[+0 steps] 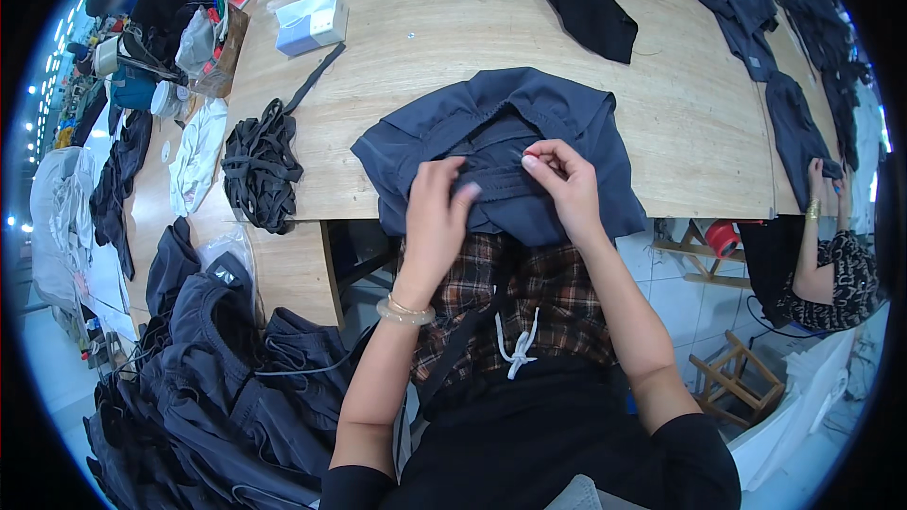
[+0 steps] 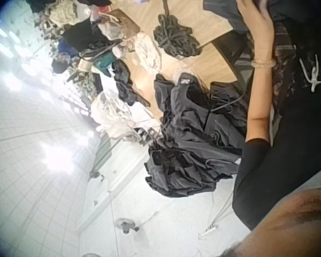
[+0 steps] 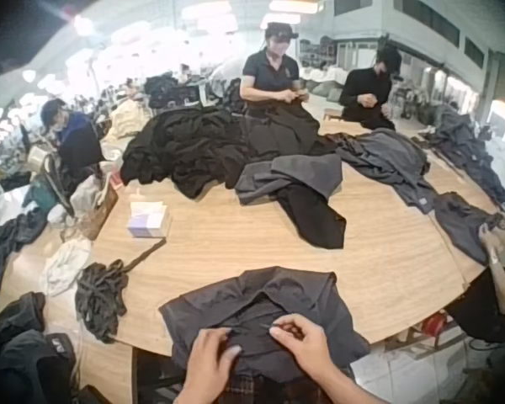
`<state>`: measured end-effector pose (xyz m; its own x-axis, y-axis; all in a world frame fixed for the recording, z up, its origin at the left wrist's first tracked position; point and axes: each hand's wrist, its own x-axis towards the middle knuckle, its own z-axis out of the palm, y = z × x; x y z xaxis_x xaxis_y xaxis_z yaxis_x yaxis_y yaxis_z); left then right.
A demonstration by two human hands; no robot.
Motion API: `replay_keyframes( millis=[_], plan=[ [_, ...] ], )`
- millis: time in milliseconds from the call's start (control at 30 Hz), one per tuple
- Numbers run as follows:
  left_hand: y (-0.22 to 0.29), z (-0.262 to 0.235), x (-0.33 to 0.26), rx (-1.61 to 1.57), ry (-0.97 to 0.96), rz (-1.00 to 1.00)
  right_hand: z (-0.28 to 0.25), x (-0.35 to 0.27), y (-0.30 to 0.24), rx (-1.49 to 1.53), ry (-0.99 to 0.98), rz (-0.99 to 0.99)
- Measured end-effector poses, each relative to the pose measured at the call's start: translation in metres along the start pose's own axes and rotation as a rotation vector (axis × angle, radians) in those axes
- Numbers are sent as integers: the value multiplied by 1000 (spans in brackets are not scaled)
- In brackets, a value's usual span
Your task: The person uses a small red utility knife to trim loose threads and excess fabric from the waistband and seams of a pair of dark grey sweatpants. The person repeatedly inspects the garment, pulls at threads, and cuts them with the blade while working at a wooden table in a garment workshop.
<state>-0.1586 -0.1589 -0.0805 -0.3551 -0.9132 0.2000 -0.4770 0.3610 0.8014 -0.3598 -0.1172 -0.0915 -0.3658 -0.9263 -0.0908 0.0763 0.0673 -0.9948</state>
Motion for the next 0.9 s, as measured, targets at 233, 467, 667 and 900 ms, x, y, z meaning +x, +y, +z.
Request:
replay_keyframes(
  millis=[233, 467, 667, 900],
  plan=[
    [35, -25, -34, 65, -202, 133, -4, 4, 11, 12, -15, 19],
    [37, -10, -34, 45, -284, 16, -5, 3, 10, 23, -30, 45],
    [11, 12, -9, 184, -20, 115, -3, 4, 9, 51, -32, 43],
    [-9, 24, -6, 112, 60, -189, -5, 4, 9, 38, -52, 44]
  ],
)
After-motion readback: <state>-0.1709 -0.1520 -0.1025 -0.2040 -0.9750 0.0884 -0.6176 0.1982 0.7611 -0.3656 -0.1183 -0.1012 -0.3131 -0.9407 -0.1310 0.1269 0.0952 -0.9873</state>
